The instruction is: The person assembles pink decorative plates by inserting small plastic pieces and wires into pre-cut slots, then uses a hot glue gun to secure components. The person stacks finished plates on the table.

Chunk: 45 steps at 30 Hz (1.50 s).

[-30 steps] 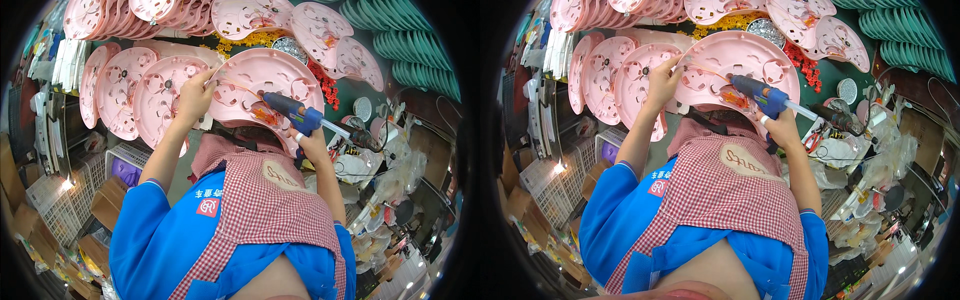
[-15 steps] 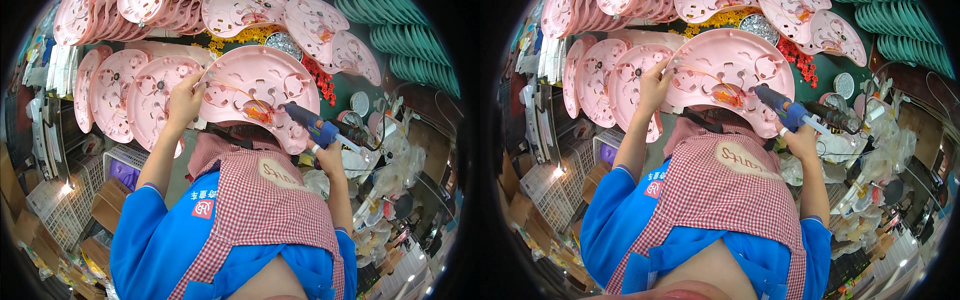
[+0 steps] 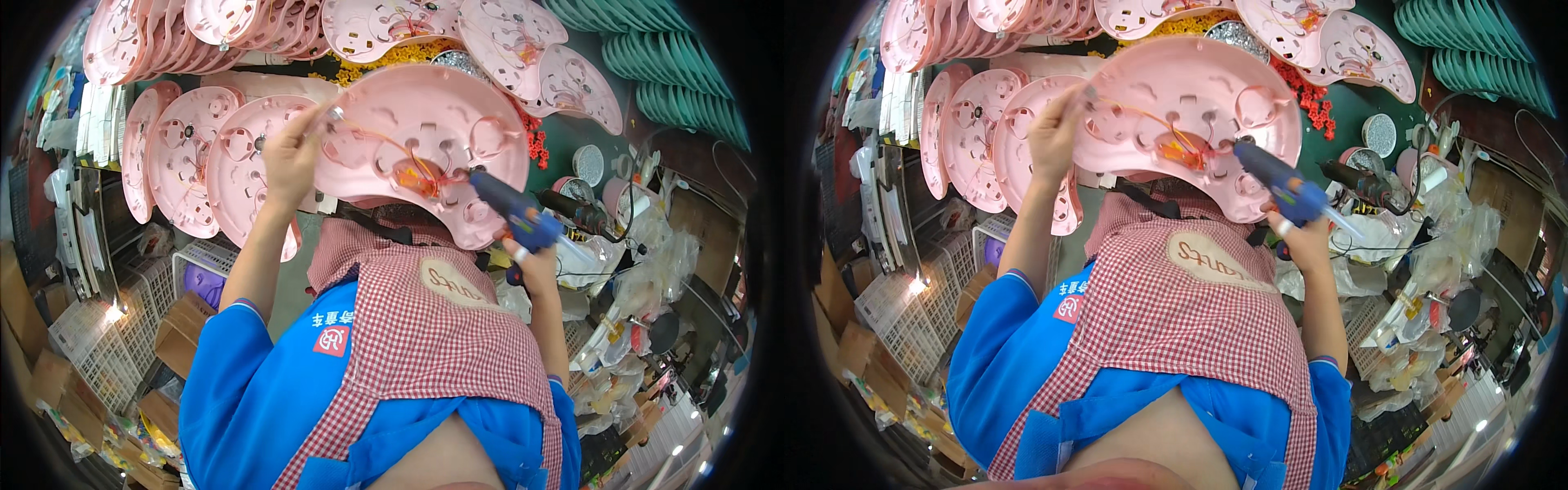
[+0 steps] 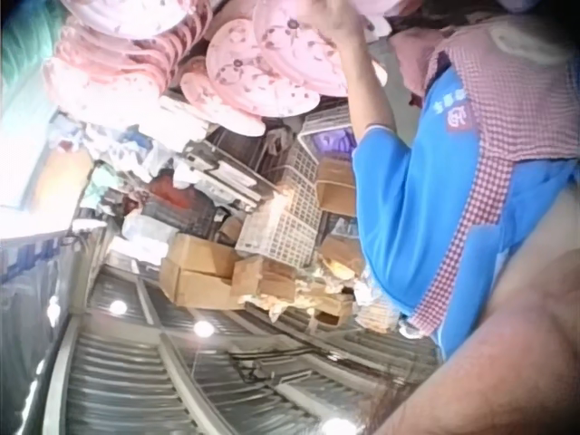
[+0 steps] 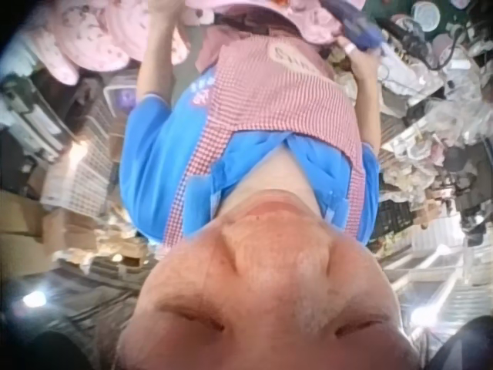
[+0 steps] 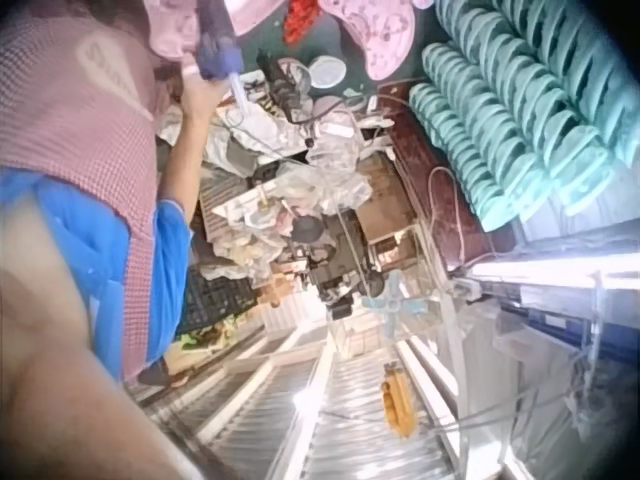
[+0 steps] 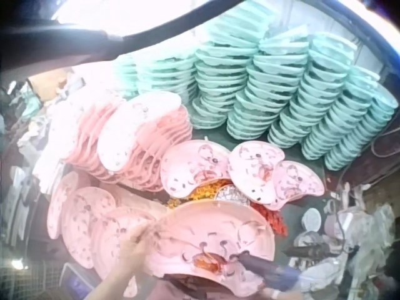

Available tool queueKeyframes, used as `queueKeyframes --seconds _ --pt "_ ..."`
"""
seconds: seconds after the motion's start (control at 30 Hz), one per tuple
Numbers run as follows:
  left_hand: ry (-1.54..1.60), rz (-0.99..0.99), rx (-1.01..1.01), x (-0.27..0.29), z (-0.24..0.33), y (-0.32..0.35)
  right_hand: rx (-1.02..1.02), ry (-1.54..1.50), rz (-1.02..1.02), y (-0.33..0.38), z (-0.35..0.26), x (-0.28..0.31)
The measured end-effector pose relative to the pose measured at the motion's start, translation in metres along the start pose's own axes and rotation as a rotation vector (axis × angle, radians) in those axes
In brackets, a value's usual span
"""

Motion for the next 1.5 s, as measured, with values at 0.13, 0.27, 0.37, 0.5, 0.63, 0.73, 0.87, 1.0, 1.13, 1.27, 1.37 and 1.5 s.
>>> queueKeyframes --seconds 0.13,0.27,0.37,0.5,0.63,0.73,0.87,1.0,1.13,1.27,1.37,1.5 --pt "0.223 0.188 -0.083 0.009 0.015 -0.056 0.174 -0.396 0.012 0.003 -0.021 0.007" --pt "0.296 0.176 0.055 -0.050 -0.039 -0.116 0.128 -0.378 0.105 -0.014 -0.028 -0.003" --pt "0.713 0.008 0.032 -0.074 -0.035 -0.131 0.001 -0.566 -0.067 -0.023 -0.026 -0.024" --pt "0.043 -0.041 0.031 -0.043 -0.034 -0.083 0.090 -0.510 -0.037 -0.025 -0.020 -0.024" --pt "-0.626 -0.203 0.044 -0.029 -0.035 -0.018 0.094 -0.303 -0.012 -0.033 -0.001 -0.039" --pt "-0.562 -0.177 0.133 -0.037 -0.044 -0.004 0.004 0.066 -0.074 -0.051 0.020 -0.049" --pt "-0.563 -0.096 0.039 -0.037 -0.039 0.000 0.070 0.338 -0.105 -0.061 0.000 -0.066" --pt "-0.563 -0.102 0.025 -0.036 -0.039 0.001 0.039 0.302 -0.079 -0.064 -0.004 -0.064" --pt "-0.565 -0.092 0.008 -0.036 -0.035 0.001 0.045 0.271 0.001 -0.056 -0.002 -0.035" --pt "-0.575 -0.085 -0.023 -0.038 -0.035 0.000 -0.101 0.360 -0.024 -0.059 0.011 -0.031" --pt "-0.571 -0.092 -0.018 -0.039 -0.036 -0.001 -0.037 0.434 0.009 -0.056 0.013 -0.025" --pt "-0.532 -0.108 0.036 -0.038 -0.036 0.002 -0.002 0.326 -0.005 -0.032 0.018 -0.006"
Point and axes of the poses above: each hand's wrist, its own y-axis away from the middle knuckle, its own x-axis out of the back of the hand, z = x × y, the point moved 8 cm from there along -y, towards the middle knuckle, and after that the axes turned 5 degrees about -z, right-handed, at the moved point
